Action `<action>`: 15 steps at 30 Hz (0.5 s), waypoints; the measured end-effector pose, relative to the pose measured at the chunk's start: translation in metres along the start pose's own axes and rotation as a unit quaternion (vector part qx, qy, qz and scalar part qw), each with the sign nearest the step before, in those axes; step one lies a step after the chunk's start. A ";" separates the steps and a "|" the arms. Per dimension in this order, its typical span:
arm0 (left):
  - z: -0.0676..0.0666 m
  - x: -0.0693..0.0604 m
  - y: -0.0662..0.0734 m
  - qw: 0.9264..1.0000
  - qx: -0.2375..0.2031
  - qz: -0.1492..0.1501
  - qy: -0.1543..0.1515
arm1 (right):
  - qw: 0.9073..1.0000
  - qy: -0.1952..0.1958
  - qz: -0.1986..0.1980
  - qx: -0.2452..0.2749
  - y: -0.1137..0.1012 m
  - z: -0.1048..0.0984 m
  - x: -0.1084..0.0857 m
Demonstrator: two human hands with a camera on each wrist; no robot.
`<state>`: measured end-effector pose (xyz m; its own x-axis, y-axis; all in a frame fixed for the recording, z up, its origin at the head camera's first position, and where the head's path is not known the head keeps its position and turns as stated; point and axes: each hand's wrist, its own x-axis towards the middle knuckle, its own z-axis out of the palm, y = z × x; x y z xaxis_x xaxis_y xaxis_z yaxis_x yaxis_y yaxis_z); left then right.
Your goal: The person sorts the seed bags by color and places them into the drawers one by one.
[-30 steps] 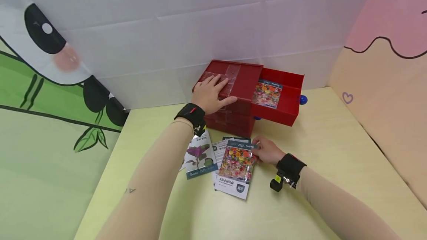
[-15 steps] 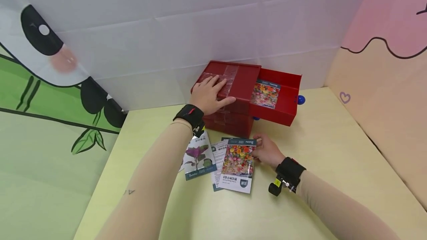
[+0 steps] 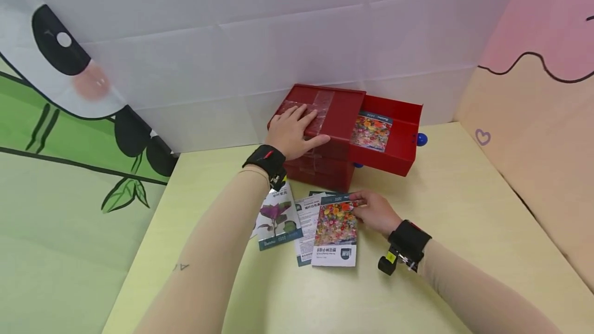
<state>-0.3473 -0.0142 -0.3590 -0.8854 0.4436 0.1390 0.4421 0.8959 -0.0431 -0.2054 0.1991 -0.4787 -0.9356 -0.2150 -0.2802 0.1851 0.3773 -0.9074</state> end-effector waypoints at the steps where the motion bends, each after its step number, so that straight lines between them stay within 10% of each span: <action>1: 0.000 0.000 0.000 1.000 0.000 0.000 0.001 | 1.000 -0.004 -0.004 -0.006 0.000 -0.002 -0.001; 15: -0.001 0.002 0.000 1.000 -0.001 0.002 -0.003 | 0.995 -0.045 -0.066 -0.064 -0.023 -0.023 -0.026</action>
<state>-0.3488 -0.0138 -0.3583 -0.8845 0.4472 0.1328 0.4458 0.8942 -0.0420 -0.1927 0.2168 -0.4430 -0.9175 -0.3477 -0.1932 0.0167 0.4516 -0.8921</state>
